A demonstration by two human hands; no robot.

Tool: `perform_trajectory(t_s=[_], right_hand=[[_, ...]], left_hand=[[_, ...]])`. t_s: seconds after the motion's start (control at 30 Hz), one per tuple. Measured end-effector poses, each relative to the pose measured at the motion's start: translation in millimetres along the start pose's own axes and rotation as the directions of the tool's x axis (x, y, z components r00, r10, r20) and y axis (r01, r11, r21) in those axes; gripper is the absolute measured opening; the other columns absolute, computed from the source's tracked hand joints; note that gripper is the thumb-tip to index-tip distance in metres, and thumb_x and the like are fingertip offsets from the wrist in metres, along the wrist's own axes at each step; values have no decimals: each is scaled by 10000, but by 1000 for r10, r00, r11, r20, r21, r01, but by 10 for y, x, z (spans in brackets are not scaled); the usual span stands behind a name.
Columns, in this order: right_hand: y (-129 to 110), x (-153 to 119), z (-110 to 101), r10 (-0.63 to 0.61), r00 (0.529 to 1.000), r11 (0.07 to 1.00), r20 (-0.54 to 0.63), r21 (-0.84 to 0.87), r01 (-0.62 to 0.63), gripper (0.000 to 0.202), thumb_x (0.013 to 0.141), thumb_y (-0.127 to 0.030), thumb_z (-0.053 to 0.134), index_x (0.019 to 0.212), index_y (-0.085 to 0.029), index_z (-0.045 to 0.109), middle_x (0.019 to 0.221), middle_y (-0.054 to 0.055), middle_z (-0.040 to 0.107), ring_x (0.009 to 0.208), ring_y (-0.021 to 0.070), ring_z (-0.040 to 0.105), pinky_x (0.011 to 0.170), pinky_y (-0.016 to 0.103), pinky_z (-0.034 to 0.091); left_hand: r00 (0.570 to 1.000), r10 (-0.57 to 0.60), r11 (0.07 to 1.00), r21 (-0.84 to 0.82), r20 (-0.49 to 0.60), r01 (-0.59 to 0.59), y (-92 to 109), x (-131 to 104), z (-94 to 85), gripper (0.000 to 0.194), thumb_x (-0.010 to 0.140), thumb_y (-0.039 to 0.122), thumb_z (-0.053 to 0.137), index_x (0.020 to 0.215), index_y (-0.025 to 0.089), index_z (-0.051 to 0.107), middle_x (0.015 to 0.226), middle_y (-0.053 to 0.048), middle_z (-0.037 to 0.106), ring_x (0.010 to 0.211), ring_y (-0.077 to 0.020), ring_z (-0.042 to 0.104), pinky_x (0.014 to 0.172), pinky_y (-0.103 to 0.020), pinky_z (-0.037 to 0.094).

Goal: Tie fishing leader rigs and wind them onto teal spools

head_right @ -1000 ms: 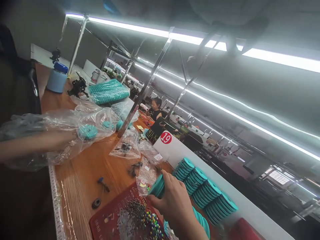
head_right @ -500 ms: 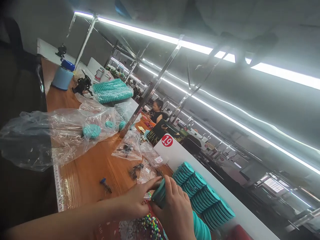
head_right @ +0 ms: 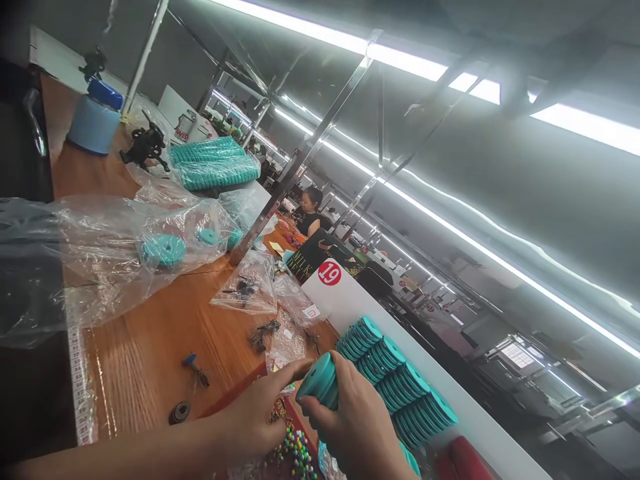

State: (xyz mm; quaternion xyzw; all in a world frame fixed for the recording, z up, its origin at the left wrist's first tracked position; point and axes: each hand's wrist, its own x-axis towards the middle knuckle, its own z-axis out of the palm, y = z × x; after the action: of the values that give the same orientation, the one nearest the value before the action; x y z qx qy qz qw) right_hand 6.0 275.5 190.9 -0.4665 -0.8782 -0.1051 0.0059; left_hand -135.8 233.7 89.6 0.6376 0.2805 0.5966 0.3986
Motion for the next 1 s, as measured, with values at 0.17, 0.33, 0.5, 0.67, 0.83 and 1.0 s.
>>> perform_trajectory(t_s=[0.17, 0.33, 0.5, 0.67, 0.83, 1.0], right_hand=[[-62, -100, 173, -50, 971, 982, -235, -186, 6, 622, 682, -475, 557, 1162, -102, 429, 1056, 162, 553, 942, 299, 528, 796, 416, 420], [-106, -135, 82, -37, 975, 985, -221, -175, -3, 685, 649, -524, 587, 1191, -143, 407, 1090, 139, 527, 988, 300, 490, 836, 425, 374], [-172, 30, -190, -120, 992, 992, -47, -32, 119, 828, 620, -614, 552, 1277, -175, 303, 1208, 117, 451, 1082, 278, 436, 859, 381, 360], [-257, 113, -112, -142, 989, 987, -27, -81, 140, 542, 676, -496, 548, 1062, -119, 492, 947, 109, 584, 833, 260, 560, 685, 345, 412], [-246, 54, 0, -163, 976, 979, -142, -144, 143, 504, 700, -484, 503, 1073, -146, 472, 974, 104, 579, 819, 266, 568, 664, 341, 401], [-223, 65, -10, -170, 972, 980, -162, -131, 149, 489, 704, -470, 495, 1069, -145, 469, 974, 99, 579, 838, 273, 568, 682, 358, 416]], left_hand=[[997, 55, 998, 19, -54, -54, -25, 10, 46, 778, 541, -7, 443, 1286, 183, 320, 1283, -57, 450, 1173, -218, 396, 1000, -313, 304], [993, 100, 994, 48, -66, -96, -8, 23, 76, 816, 517, -12, 448, 1298, 195, 328, 1332, -46, 392, 1210, -245, 341, 1031, -349, 248], [997, 76, 994, -82, -15, -77, -63, 31, 100, 838, 519, -43, 385, 1305, 237, 306, 1320, -17, 412, 1222, -233, 328, 1005, -380, 277], [997, -6, 999, 50, 79, 2, -70, -90, -241, 730, 639, 10, 380, 1330, 183, 222, 1270, -86, 467, 1146, -184, 431, 904, -311, 384], [981, -188, 795, 577, -55, 185, 125, -555, -869, 395, 716, 89, 380, 1073, 158, 534, 897, -67, 615, 812, -174, 563, 721, -285, 423], [959, -272, 635, 734, -80, 241, 56, -909, -887, 147, 645, 151, 538, 755, 189, 628, 878, -68, 564, 807, -226, 524, 674, -307, 391]])
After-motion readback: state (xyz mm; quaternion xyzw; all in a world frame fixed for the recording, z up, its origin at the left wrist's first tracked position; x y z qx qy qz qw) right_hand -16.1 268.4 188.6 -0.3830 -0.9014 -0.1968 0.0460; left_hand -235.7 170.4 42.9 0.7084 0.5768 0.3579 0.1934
